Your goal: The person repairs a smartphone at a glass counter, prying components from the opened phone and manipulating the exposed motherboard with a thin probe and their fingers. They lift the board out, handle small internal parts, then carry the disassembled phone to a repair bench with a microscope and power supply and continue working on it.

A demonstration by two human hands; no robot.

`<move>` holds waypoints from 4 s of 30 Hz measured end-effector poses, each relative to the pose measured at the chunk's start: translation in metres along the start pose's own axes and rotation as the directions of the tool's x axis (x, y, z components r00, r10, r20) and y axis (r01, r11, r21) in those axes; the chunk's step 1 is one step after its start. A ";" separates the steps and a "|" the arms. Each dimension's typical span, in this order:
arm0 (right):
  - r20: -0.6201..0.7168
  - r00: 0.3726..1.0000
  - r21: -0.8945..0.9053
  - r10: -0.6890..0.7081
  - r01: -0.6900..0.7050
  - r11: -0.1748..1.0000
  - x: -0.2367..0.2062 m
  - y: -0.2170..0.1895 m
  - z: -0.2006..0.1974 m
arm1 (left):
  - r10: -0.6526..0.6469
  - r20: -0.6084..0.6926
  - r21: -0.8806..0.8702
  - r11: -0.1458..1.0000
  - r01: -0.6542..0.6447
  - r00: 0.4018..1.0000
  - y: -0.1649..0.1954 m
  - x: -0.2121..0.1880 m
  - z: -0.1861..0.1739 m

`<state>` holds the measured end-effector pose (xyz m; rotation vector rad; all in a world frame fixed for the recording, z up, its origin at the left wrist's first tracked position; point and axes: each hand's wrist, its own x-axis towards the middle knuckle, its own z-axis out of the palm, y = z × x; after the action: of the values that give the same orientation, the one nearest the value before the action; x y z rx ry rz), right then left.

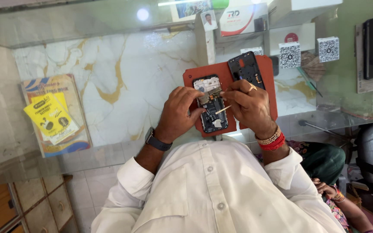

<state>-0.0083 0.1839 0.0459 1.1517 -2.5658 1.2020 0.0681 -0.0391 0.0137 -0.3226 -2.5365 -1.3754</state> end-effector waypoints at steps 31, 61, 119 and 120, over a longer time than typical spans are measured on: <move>-0.181 0.907 -0.229 -0.381 0.338 0.913 -0.027 0.006 0.009 | -0.082 -0.036 -0.108 0.991 0.078 0.996 0.001 -0.012 0.005; -0.230 0.895 -0.327 -0.382 0.298 0.897 -0.029 -0.024 0.017 | -0.425 0.169 -0.881 0.339 0.330 0.889 0.005 0.023 0.052; -0.080 0.655 0.888 0.751 -0.295 0.352 -0.045 0.012 0.000 | -0.008 0.030 -0.302 0.953 0.017 1.000 0.027 0.041 0.048; -0.084 0.656 0.889 0.750 -0.290 0.353 -0.045 0.011 0.000 | -0.013 0.032 -0.319 0.947 0.022 0.999 0.027 0.041 0.048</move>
<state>0.0166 0.2153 0.0227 -0.2012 -1.9324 2.6269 0.0326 0.0185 0.0224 -0.3805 -2.3372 -1.8035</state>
